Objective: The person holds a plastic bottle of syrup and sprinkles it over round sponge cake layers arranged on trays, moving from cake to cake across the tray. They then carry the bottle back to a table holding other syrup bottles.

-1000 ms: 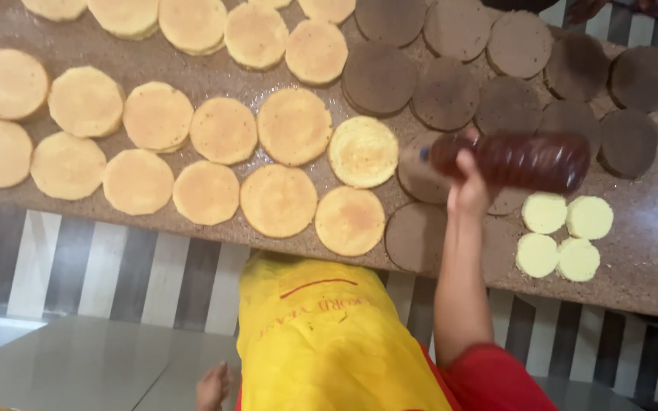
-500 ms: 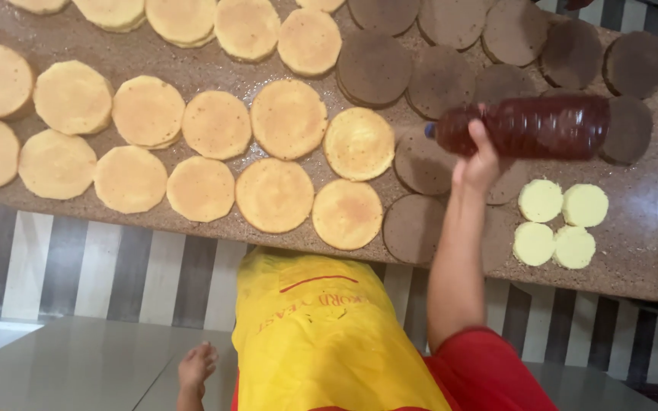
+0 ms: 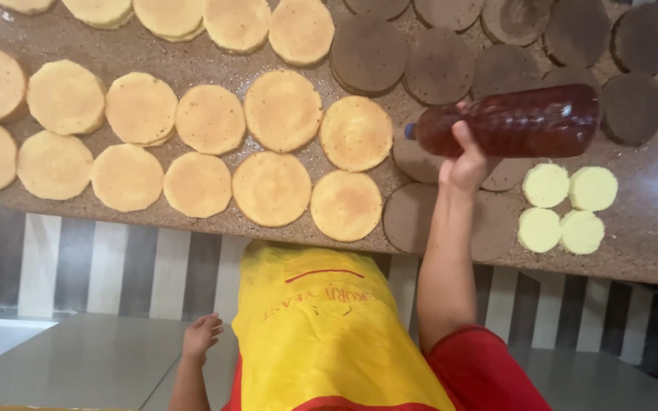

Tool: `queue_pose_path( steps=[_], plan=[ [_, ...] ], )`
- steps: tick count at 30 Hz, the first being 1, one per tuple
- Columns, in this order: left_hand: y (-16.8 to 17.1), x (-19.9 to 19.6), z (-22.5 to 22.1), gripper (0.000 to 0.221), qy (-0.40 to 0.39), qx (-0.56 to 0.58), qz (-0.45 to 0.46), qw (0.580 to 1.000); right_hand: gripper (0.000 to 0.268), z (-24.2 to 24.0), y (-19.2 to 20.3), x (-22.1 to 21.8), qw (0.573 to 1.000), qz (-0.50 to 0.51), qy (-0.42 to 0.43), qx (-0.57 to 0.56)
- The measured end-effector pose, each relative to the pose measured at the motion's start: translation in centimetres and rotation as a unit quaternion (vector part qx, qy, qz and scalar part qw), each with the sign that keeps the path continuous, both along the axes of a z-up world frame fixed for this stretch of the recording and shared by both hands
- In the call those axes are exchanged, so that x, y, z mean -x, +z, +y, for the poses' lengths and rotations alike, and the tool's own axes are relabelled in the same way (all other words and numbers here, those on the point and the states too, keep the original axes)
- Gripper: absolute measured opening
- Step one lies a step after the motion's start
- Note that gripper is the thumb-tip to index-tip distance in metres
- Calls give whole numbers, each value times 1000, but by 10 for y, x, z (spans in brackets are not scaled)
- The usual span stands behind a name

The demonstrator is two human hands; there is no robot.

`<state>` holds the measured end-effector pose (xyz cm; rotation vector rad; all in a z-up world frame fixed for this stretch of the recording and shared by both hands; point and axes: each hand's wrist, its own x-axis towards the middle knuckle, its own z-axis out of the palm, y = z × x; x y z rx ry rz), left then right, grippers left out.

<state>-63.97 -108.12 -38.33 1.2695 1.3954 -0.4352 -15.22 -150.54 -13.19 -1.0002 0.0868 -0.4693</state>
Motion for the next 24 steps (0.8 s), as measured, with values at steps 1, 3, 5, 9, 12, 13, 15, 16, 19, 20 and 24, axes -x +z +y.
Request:
queue_pose_path(
  steps=[1,3,5,9,12,13,15,16,19,20,24],
  plan=[
    [1,-2,4,43,-18,4,11,1000,69,6,7,8,997,-52,53,10],
    [3,-4,11,43,-37,7,23,999,70,0,28,27,989,-103,103,20],
    [5,2,12,46,-6,-4,11,1000,51,-29,56,52,995,-65,56,53],
    [-2,22,12,48,21,-7,19,1000,50,-76,74,57,993,-56,49,91],
    [-3,25,7,49,-15,7,60,998,54,-80,55,52,993,-57,50,95],
    [-3,21,4,49,-43,16,68,997,56,-76,51,53,994,-54,41,86],
    [-1,7,3,50,-74,24,74,994,59,-80,46,56,995,-55,29,75],
    [1,-2,5,51,-64,15,58,996,60,-88,44,60,996,-35,-2,85],
    [7,-20,-4,53,-34,0,25,999,59,-118,22,41,996,0,-44,76],
    [10,-24,-6,53,-20,-9,7,1000,58,-130,12,33,996,15,-61,56],
    [10,-35,-15,50,-74,3,10,997,60,-91,6,5,997,7,-73,22]
  ],
)
